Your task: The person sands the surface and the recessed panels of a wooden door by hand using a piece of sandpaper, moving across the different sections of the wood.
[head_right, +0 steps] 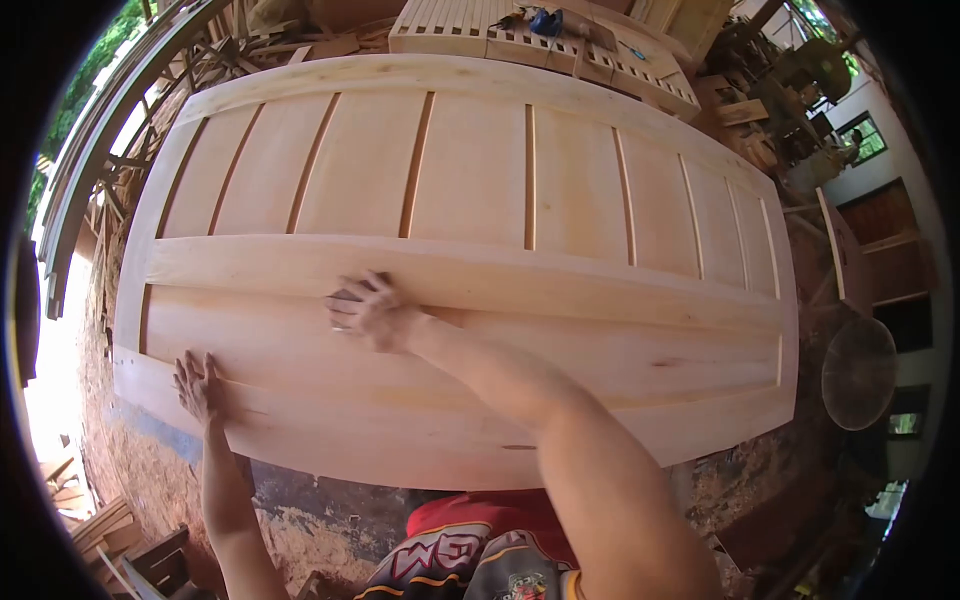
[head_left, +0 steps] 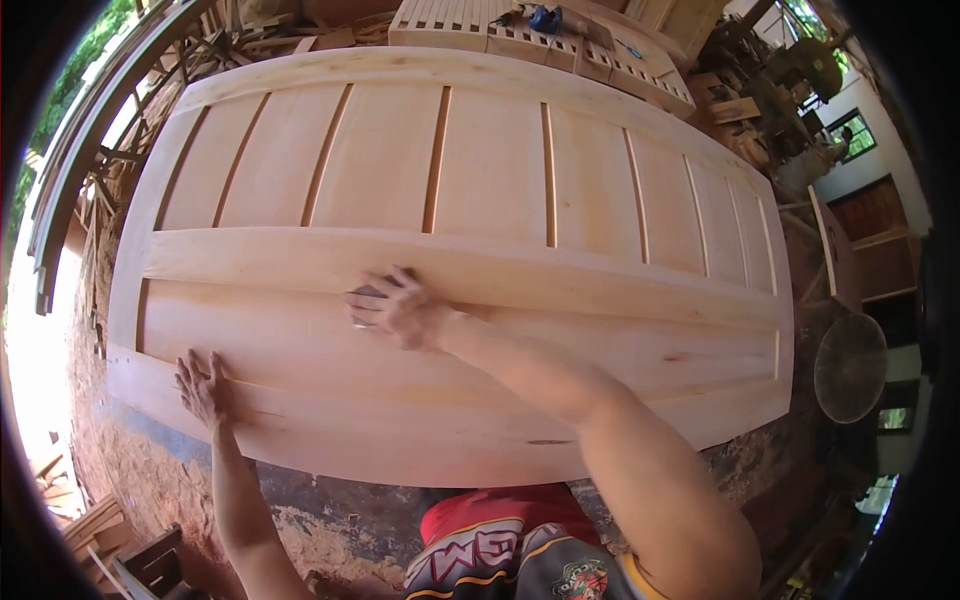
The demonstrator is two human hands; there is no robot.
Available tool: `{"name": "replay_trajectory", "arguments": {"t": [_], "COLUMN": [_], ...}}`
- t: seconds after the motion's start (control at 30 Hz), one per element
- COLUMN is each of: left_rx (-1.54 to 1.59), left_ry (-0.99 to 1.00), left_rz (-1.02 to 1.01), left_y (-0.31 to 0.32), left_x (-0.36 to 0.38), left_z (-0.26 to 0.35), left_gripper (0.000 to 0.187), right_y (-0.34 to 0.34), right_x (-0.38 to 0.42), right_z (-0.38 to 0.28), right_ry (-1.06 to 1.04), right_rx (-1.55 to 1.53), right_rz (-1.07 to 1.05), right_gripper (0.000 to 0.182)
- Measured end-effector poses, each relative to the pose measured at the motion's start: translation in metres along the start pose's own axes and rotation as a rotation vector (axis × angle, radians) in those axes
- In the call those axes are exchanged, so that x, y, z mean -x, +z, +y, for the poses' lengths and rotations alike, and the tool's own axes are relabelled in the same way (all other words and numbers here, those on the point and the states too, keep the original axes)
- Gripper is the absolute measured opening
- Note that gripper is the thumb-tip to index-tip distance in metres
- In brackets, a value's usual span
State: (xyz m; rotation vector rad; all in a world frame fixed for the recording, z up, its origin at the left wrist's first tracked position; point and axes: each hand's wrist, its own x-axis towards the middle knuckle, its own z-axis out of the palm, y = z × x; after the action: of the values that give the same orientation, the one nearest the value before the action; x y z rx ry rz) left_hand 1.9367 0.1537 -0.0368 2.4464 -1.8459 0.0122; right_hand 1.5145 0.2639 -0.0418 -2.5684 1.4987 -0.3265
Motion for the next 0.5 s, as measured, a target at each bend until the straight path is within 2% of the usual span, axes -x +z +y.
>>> {"name": "replay_trajectory", "arguments": {"t": [0.03,0.1,0.17,0.2,0.3,0.37,0.43,0.5], "left_rx": [-0.011,-0.025,-0.040,-0.044,-0.063,-0.071,-0.074,-0.084], "left_ry": [0.002,0.007,0.006,-0.006,0.002,-0.005,-0.012,0.007], "left_rz": [-0.004,0.002,0.000,0.005,0.011,-0.004,-0.023,-0.005], "left_y": [-0.001,0.001,0.000,0.000,0.006,0.002,-0.004,0.001], "left_x": [0.001,0.000,0.000,0.001,-0.003,-0.002,-0.001,-0.001], "left_z": [-0.001,-0.004,0.000,-0.001,-0.005,-0.002,0.002,-0.003], "left_gripper": [0.077,0.077,0.077,0.077,0.078,0.078,0.077,0.077], "right_y": [0.005,-0.030,-0.061,-0.070,-0.039,-0.027,-0.008,-0.015], "right_x": [0.057,0.179,0.288,0.314,0.287,0.188,0.095,0.026], "right_z": [0.022,0.049,0.069,0.077,0.072,0.046,0.028,0.003], "right_ry": [-0.019,0.071,0.204,0.259,0.143,0.099,-0.020,0.017], "right_rx": [0.115,0.202,0.220,0.241,0.157,0.093,0.117,0.015], "right_rz": [0.029,-0.090,-0.066,-0.055,0.047,-0.092,-0.037,-0.034], "right_gripper": [0.052,0.053,0.053,0.052,0.053,0.056,0.061,0.058]}}
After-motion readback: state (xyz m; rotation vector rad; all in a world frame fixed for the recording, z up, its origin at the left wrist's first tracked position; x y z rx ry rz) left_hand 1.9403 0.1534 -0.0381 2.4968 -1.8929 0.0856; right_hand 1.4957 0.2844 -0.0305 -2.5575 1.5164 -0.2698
